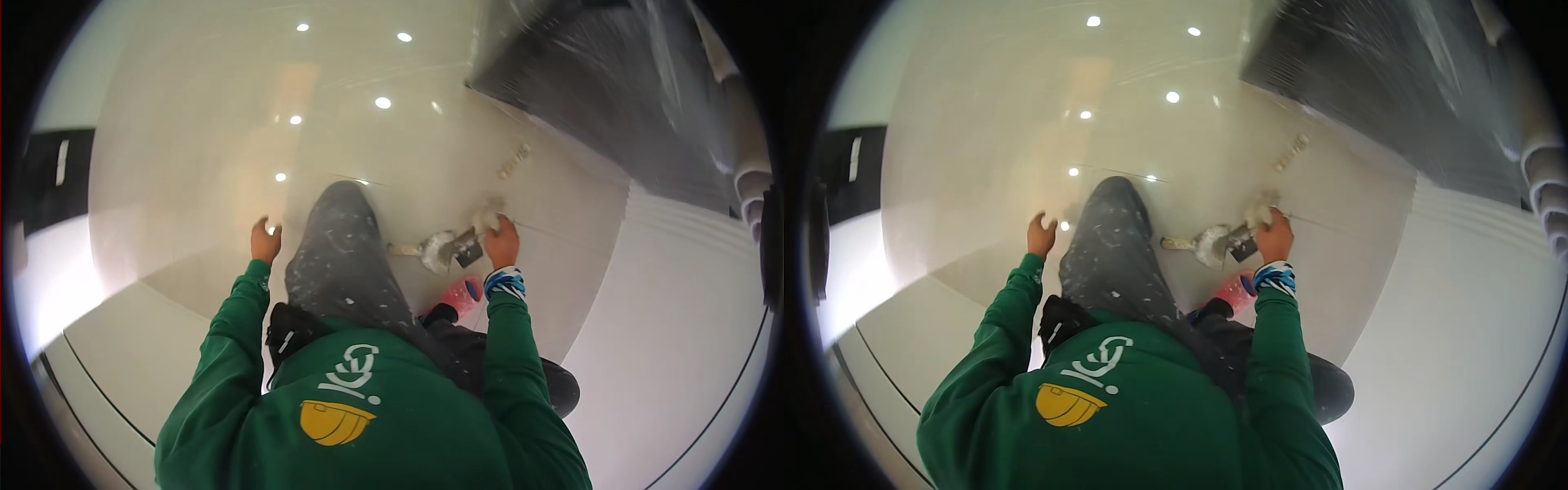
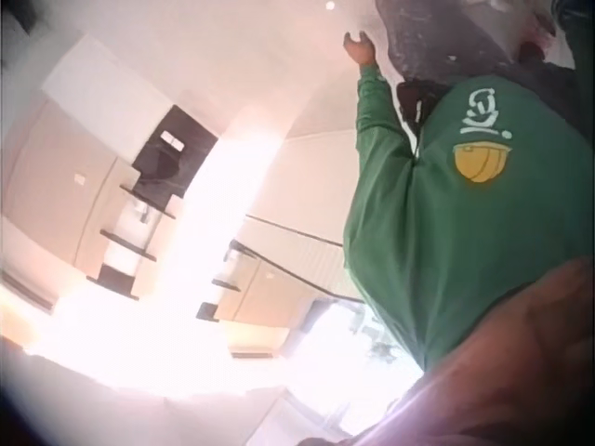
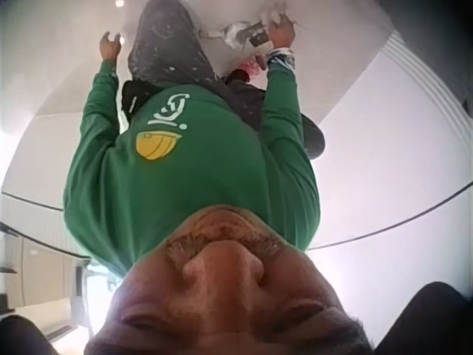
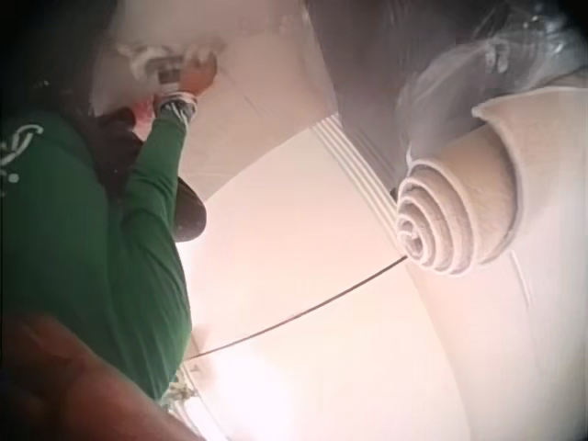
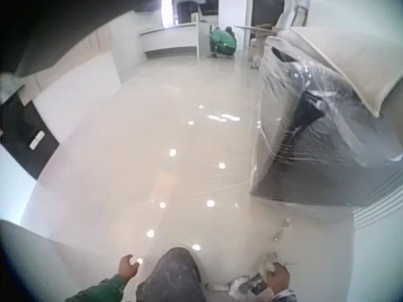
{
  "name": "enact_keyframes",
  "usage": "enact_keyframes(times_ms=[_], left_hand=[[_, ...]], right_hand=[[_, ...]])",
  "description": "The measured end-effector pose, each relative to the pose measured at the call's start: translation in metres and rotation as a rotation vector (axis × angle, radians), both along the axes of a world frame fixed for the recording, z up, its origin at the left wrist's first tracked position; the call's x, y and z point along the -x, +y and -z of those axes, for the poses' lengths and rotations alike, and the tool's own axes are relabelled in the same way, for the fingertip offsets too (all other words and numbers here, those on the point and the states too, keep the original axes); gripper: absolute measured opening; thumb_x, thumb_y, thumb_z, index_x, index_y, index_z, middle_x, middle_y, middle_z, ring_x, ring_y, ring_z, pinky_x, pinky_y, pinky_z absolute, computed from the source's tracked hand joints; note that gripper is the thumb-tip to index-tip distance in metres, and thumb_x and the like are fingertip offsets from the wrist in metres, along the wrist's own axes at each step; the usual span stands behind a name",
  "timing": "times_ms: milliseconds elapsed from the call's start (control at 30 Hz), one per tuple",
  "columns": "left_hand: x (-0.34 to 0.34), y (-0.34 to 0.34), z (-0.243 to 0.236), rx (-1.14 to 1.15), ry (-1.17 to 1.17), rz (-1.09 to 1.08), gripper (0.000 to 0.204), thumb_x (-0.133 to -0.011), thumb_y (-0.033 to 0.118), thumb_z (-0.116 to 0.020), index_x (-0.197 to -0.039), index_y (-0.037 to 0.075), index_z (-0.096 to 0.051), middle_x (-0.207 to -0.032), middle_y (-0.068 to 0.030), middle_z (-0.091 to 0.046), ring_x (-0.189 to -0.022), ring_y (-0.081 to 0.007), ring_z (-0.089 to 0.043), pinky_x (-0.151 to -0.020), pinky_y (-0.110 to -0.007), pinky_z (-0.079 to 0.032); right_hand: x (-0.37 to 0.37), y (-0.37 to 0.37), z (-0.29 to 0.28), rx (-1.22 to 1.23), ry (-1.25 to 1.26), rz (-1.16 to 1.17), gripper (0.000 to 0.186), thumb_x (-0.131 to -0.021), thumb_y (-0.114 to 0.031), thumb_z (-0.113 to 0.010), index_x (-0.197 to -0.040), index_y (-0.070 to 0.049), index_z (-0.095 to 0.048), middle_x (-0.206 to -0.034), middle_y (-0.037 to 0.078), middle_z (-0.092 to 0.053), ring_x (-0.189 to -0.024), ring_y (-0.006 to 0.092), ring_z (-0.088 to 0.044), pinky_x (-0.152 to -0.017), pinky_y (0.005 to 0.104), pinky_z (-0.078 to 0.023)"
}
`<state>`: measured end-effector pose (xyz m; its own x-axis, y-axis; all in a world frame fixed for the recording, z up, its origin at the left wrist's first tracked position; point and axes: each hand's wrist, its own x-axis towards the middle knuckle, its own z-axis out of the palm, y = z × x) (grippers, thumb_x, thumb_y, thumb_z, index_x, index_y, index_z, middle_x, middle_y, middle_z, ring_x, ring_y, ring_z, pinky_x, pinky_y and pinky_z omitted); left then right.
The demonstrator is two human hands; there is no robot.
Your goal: The person wipes a tile surface with a cloth, then uses a putty knife to apply and smooth material into the grout lines between tiles.
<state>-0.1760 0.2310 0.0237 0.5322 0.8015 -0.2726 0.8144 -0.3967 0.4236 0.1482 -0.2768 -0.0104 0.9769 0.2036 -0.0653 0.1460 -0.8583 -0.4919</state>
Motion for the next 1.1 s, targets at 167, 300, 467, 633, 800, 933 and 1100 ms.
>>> enact_keyframes(times_ms=[167, 300, 467, 633, 800, 933, 1100], left_hand=[[0.181, -0.038, 0.002, 0.130, 0.160, -0.242, 0.068, -0.082, 0.035, -0.078, -0.132, -0.009, -0.061, -0.131, -0.0319, -0.063, -0.127, -0.0440, -0.058, -0.110, -0.048, -0.046], [0.215, -0.026, 0.029, 0.135, 0.145, -0.374, 0.082, -0.079, 0.039, -0.081, -0.140, -0.008, -0.054, -0.138, -0.0311, -0.058, -0.134, -0.0423, -0.053, -0.114, -0.046, -0.043], [0.193, 0.022, 0.071, 0.051, 0.271, -0.478, 0.105, -0.078, 0.051, -0.081, -0.155, -0.002, -0.033, -0.153, -0.0300, -0.040, -0.138, -0.0428, -0.047, -0.113, -0.050, -0.043], [0.157, 0.056, 0.081, 0.113, 0.370, -0.399, 0.114, -0.078, 0.056, -0.081, -0.165, 0.018, -0.018, -0.169, -0.0241, -0.013, -0.154, -0.0459, -0.019, -0.116, -0.059, -0.036], [0.151, 0.072, 0.055, 0.256, 0.417, -0.395, 0.123, -0.073, 0.058, -0.084, -0.166, 0.032, -0.007, -0.171, -0.0211, 0.006, -0.156, -0.0498, -0.003, -0.114, -0.073, -0.030], [0.148, 0.091, 0.043, 0.338, 0.442, -0.374, 0.140, -0.062, 0.060, -0.091, -0.165, 0.039, 0.001, -0.171, -0.0197, 0.014, -0.155, -0.0520, 0.006, -0.109, -0.081, -0.025], [0.153, 0.109, 0.053, 0.326, 0.460, -0.406, 0.156, -0.051, 0.057, -0.097, -0.165, 0.034, 0.007, -0.170, -0.0208, 0.017, -0.155, -0.0520, 0.012, -0.111, -0.082, -0.015]], right_hand=[[0.005, 0.108, -0.034, 0.261, 0.146, -0.453, 0.045, -0.082, -0.009, -0.064, -0.127, -0.008, -0.067, -0.115, 0.022, -0.067, -0.111, 0.0423, -0.063, -0.096, 0.0504, -0.051], [0.023, 0.145, -0.019, 0.259, 0.079, -0.536, 0.044, -0.081, -0.008, -0.063, -0.125, -0.010, -0.068, -0.113, 0.020, -0.065, -0.109, 0.0414, -0.062, -0.092, 0.0520, -0.051], [0.088, 0.194, 0.013, 0.338, 0.001, -0.701, 0.050, -0.083, -0.011, -0.066, -0.133, -0.010, -0.064, -0.126, 0.018, -0.057, -0.116, 0.0382, -0.058, -0.093, 0.0545, -0.046], [0.147, 0.330, 0.039, 0.177, -0.084, -1.028, 0.050, -0.088, -0.009, -0.060, -0.138, -0.008, -0.060, -0.151, 0.024, -0.046, -0.137, 0.0407, -0.045, -0.108, 0.0547, -0.038], [0.198, 0.417, 0.040, 0.202, -0.114, -0.982, 0.046, -0.094, -0.011, -0.053, -0.140, -0.009, -0.059, -0.155, 0.024, -0.043, -0.142, 0.0401, -0.042, -0.116, 0.0532, -0.033], [0.314, 0.342, 0.024, 0.342, 0.144, -1.415, 0.044, -0.096, -0.021, -0.055, -0.139, -0.010, -0.059, -0.158, 0.023, -0.040, -0.148, 0.0403, -0.035, -0.116, 0.0576, -0.031], [0.313, 0.316, 0.037, 0.290, 0.116, -1.517, 0.053, -0.096, -0.023, -0.056, -0.147, -0.010, -0.052, -0.163, 0.022, -0.033, -0.151, 0.0419, -0.030, -0.117, 0.0617, -0.030]])
